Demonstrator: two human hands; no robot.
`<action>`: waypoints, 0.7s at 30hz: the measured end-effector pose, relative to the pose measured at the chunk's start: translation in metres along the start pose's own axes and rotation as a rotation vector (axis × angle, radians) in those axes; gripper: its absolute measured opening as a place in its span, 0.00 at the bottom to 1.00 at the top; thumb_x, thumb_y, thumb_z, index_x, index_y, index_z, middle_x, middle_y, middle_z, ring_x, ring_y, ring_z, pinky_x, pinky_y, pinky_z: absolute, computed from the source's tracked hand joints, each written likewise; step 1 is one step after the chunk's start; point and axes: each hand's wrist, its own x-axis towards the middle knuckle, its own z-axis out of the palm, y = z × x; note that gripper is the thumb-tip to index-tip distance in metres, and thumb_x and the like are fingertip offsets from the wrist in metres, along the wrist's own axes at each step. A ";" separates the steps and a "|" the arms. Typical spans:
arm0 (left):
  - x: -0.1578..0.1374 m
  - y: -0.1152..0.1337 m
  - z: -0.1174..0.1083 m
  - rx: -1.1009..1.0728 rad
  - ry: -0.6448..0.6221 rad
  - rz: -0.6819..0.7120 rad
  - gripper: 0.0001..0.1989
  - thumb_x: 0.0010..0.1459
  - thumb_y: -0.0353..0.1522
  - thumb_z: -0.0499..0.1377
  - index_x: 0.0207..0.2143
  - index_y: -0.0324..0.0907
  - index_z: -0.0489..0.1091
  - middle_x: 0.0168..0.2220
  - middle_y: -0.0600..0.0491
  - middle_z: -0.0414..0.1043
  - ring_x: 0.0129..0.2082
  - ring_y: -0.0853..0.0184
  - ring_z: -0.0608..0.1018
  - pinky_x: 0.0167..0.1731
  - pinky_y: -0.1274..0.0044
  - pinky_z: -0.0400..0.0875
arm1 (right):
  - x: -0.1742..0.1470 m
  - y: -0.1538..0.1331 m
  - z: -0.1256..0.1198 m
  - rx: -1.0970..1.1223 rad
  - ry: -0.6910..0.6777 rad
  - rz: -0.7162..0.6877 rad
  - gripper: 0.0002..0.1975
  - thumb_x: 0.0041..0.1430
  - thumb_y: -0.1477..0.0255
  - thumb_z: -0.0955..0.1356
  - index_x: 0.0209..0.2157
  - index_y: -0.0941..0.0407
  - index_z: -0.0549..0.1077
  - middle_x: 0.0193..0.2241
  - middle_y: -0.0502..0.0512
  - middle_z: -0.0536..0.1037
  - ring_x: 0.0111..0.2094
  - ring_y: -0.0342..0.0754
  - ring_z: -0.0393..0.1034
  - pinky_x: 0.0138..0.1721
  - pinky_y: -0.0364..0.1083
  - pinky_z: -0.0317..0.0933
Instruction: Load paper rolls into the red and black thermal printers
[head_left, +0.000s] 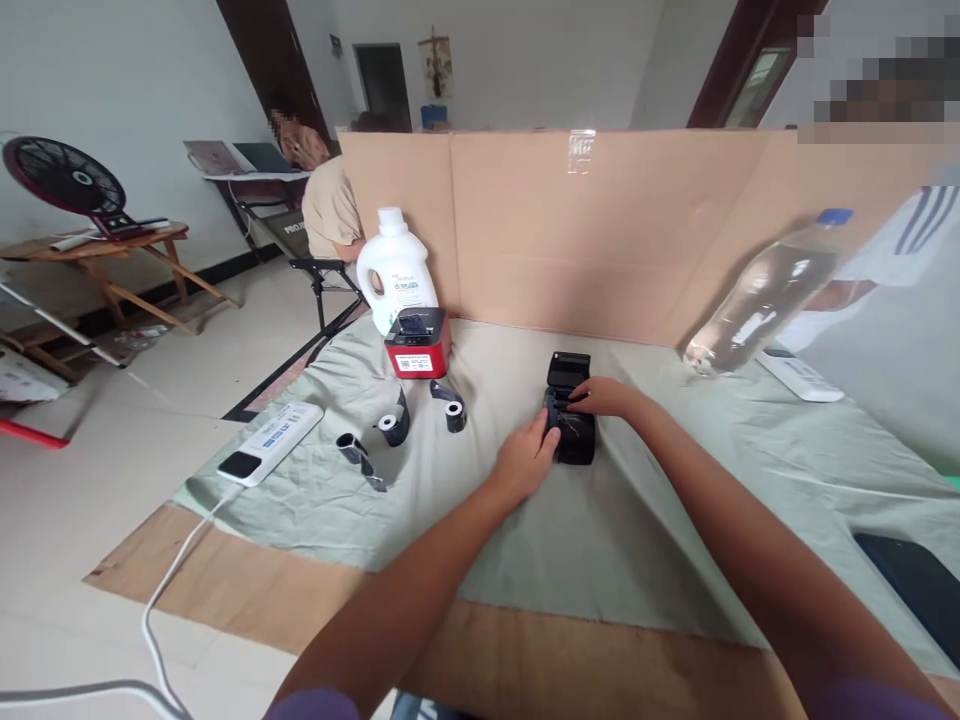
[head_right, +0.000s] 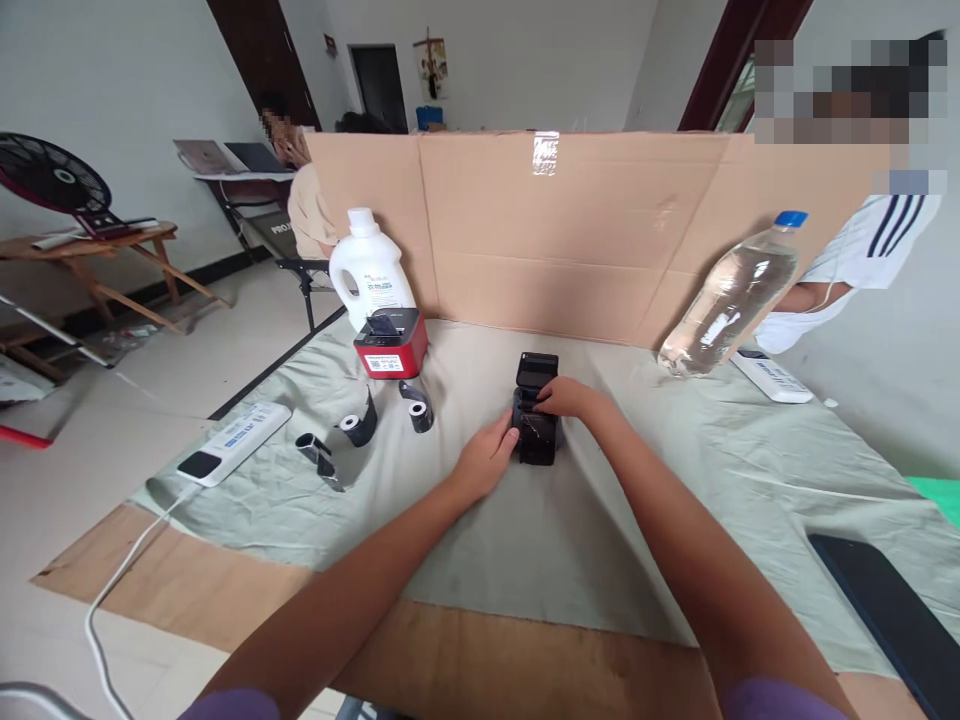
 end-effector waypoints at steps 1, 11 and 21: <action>0.000 -0.001 0.000 -0.002 0.000 0.003 0.32 0.70 0.44 0.41 0.67 0.34 0.58 0.64 0.41 0.63 0.64 0.57 0.68 0.64 0.68 0.60 | 0.007 -0.004 -0.003 -0.038 -0.059 0.008 0.06 0.45 0.70 0.75 0.30 0.50 0.83 0.34 0.54 0.83 0.39 0.58 0.77 0.44 0.52 0.70; 0.000 0.000 -0.004 -0.051 -0.013 -0.026 0.30 0.70 0.44 0.42 0.66 0.38 0.61 0.60 0.41 0.69 0.58 0.52 0.73 0.58 0.63 0.67 | -0.033 -0.043 -0.058 0.169 0.195 0.003 0.13 0.52 0.64 0.73 0.39 0.53 0.78 0.35 0.59 0.80 0.32 0.53 0.74 0.37 0.53 0.69; 0.000 -0.005 -0.003 -0.079 -0.028 -0.024 0.27 0.69 0.42 0.45 0.61 0.37 0.67 0.58 0.37 0.71 0.58 0.46 0.73 0.59 0.57 0.65 | -0.036 -0.224 -0.027 0.389 0.089 -0.233 0.10 0.61 0.64 0.68 0.43 0.52 0.75 0.24 0.49 0.75 0.23 0.48 0.70 0.26 0.47 0.65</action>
